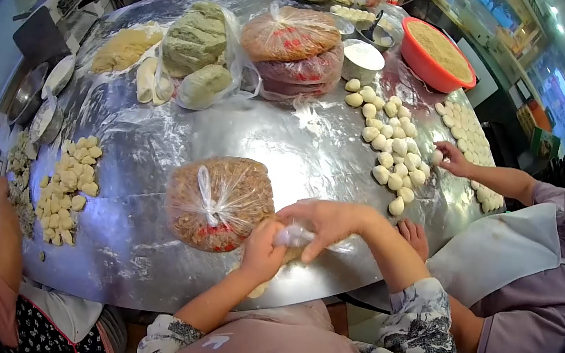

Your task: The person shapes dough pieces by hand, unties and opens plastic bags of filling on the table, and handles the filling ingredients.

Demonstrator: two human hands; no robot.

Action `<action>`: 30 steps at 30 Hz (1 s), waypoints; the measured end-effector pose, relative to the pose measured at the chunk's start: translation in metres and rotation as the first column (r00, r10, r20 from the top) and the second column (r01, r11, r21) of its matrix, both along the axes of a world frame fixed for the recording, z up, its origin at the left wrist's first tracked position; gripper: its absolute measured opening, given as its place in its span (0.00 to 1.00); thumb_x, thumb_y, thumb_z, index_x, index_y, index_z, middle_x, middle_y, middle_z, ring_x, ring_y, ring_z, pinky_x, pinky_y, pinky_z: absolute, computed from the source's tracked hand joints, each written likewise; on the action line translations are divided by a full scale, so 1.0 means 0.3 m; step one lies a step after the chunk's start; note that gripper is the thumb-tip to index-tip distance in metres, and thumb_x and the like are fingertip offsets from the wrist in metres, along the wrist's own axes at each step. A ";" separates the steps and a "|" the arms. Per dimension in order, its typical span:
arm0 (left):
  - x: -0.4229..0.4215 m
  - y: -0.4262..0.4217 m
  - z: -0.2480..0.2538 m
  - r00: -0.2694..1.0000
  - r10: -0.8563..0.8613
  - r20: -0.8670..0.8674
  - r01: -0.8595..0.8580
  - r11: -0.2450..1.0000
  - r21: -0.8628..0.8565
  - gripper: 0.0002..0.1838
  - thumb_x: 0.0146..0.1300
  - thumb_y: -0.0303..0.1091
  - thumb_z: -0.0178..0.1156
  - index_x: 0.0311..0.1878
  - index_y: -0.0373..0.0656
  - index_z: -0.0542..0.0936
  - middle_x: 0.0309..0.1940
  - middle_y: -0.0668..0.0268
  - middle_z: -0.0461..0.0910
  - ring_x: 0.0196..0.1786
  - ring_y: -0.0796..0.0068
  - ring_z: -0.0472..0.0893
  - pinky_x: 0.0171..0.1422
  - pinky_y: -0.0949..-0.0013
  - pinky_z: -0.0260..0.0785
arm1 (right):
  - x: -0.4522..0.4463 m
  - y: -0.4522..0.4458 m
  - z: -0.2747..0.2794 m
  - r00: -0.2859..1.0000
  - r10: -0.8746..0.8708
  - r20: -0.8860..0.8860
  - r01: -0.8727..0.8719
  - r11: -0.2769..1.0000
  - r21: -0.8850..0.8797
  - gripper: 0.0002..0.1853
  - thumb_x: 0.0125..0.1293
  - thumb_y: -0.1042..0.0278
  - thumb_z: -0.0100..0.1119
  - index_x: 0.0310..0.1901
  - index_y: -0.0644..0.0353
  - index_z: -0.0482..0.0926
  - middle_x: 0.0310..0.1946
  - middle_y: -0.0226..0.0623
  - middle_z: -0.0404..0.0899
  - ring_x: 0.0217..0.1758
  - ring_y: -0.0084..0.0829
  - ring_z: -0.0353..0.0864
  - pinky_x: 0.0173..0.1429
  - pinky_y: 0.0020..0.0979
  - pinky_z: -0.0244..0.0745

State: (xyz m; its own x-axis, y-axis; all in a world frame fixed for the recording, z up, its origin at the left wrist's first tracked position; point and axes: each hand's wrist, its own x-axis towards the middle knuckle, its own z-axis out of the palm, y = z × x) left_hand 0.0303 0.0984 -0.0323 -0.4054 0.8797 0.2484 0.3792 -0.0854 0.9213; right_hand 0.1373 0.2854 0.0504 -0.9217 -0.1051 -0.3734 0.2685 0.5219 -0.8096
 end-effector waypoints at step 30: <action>-0.245 -0.195 0.113 0.965 0.253 0.074 -0.237 0.956 -0.174 0.05 0.63 0.24 0.62 0.42 0.38 0.80 0.43 0.58 0.79 0.43 0.67 0.79 0.49 0.67 0.72 | -0.228 0.584 -0.280 0.466 -0.627 -0.625 0.781 -0.041 0.623 0.31 0.55 0.58 0.71 0.61 0.52 0.74 0.53 0.46 0.78 0.56 0.47 0.79 0.55 0.47 0.77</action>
State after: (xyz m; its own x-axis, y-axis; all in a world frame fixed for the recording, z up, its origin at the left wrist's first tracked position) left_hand -0.0432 0.0399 0.0017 -0.6280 0.7758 0.0609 0.2807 0.1529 0.9475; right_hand 0.0689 0.4605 -0.0335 -0.3560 0.8725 0.3347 0.8695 0.4405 -0.2234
